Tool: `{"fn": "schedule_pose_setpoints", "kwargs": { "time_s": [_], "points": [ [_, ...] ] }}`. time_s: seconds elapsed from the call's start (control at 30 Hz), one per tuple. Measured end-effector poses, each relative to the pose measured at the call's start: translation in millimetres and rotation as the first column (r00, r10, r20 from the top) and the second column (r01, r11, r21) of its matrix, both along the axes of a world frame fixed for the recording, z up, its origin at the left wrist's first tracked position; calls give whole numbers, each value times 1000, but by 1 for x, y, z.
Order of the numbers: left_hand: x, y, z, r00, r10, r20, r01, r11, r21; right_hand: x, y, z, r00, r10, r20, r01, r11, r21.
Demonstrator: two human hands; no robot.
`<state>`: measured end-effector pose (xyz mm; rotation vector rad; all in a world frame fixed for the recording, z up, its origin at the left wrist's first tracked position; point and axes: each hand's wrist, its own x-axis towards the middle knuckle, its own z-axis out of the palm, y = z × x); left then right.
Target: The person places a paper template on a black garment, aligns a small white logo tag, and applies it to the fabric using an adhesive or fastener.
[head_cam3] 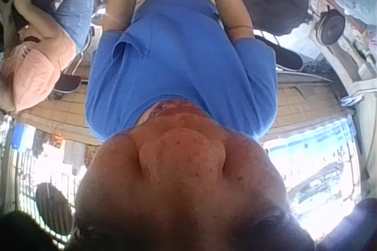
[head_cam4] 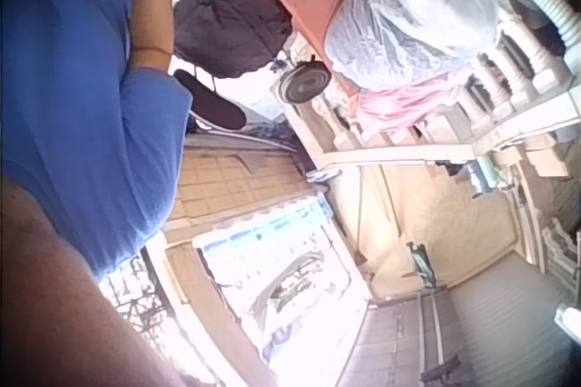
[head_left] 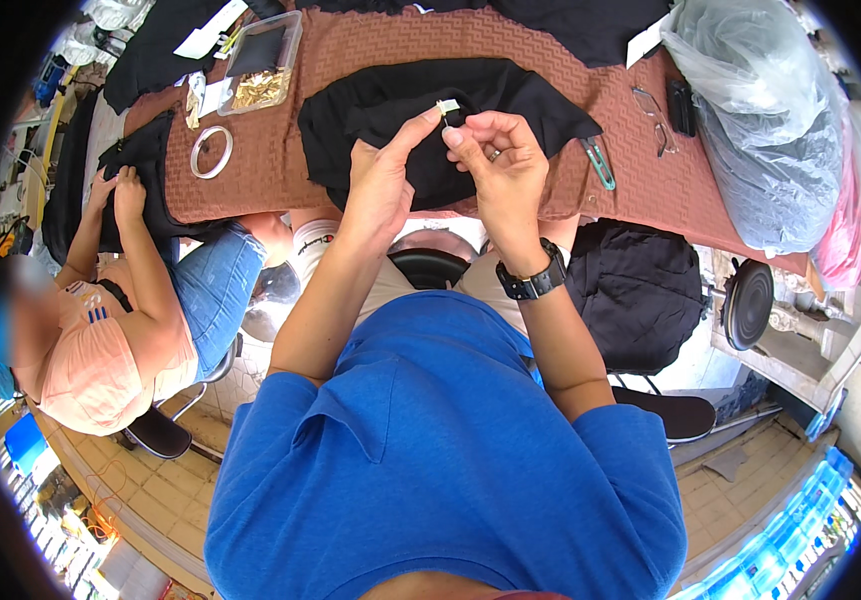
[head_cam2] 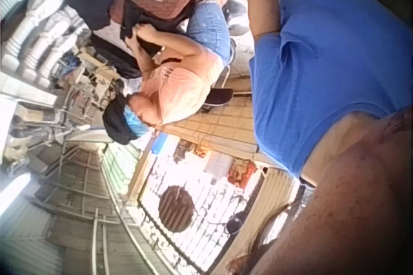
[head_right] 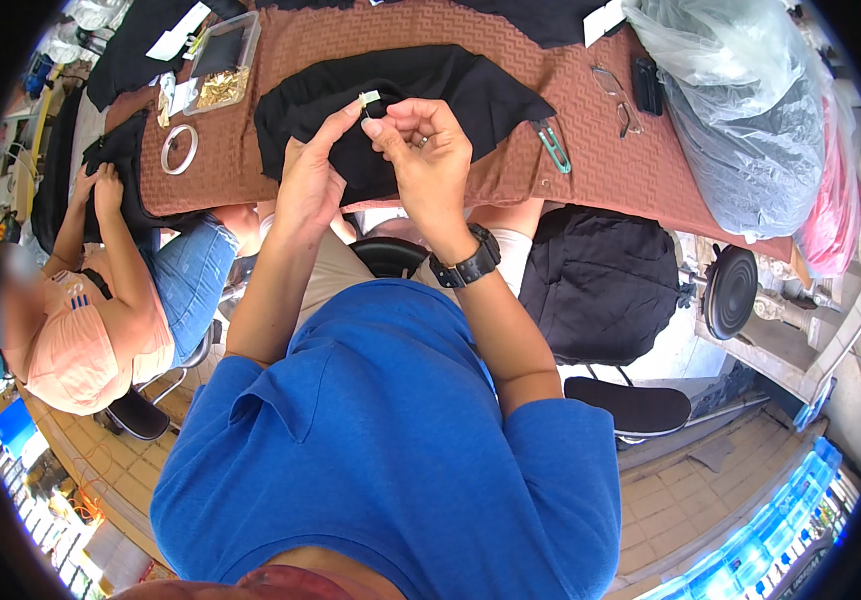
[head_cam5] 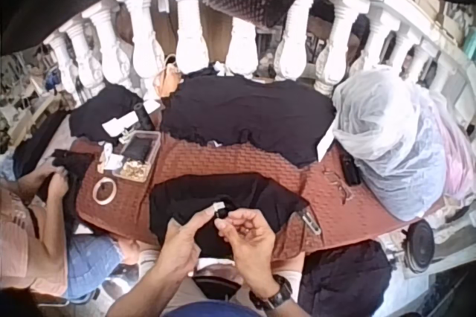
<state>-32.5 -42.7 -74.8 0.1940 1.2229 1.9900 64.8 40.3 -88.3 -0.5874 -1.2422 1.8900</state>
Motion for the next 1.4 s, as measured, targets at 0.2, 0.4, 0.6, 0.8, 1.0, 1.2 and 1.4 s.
{"fn": "schedule_pose_setpoints", "kwargs": {
  "time_s": [0.2, 0.4, 0.6, 0.8, 1.0, 1.2, 1.4],
  "points": [
    [-1, 0, -2, 1000, 1, -21, -2, 1000, -20, -3, 1, -3, 994, 22, -110, -14, 998, 69],
    [0, 0, -5, 982, 57, -178, -58, 998, -1, 11, 33, 25, 947, -183, 263, -86, 646, 758],
    [2, 0, -7, 933, 54, -357, -65, 998, -18, 6, 43, 33, 918, -74, 390, -288, 551, 783],
    [-1, -2, -4, 914, 55, -402, -90, 993, -70, -2, 46, 37, 920, -1, 392, -328, 546, 771],
    [-1, -1, -3, 906, 71, -418, -91, 996, -26, -5, 49, 50, 929, 8, 370, -331, 460, 824],
    [-6, 3, -10, 888, 112, -446, -153, 987, -56, 4, 20, 96, 985, 125, 116, -171, 730, 661],
    [-7, 5, -14, 762, 80, -642, -241, 956, -168, 24, -23, 113, 958, 286, -15, -142, 521, 842]
  ]
}}
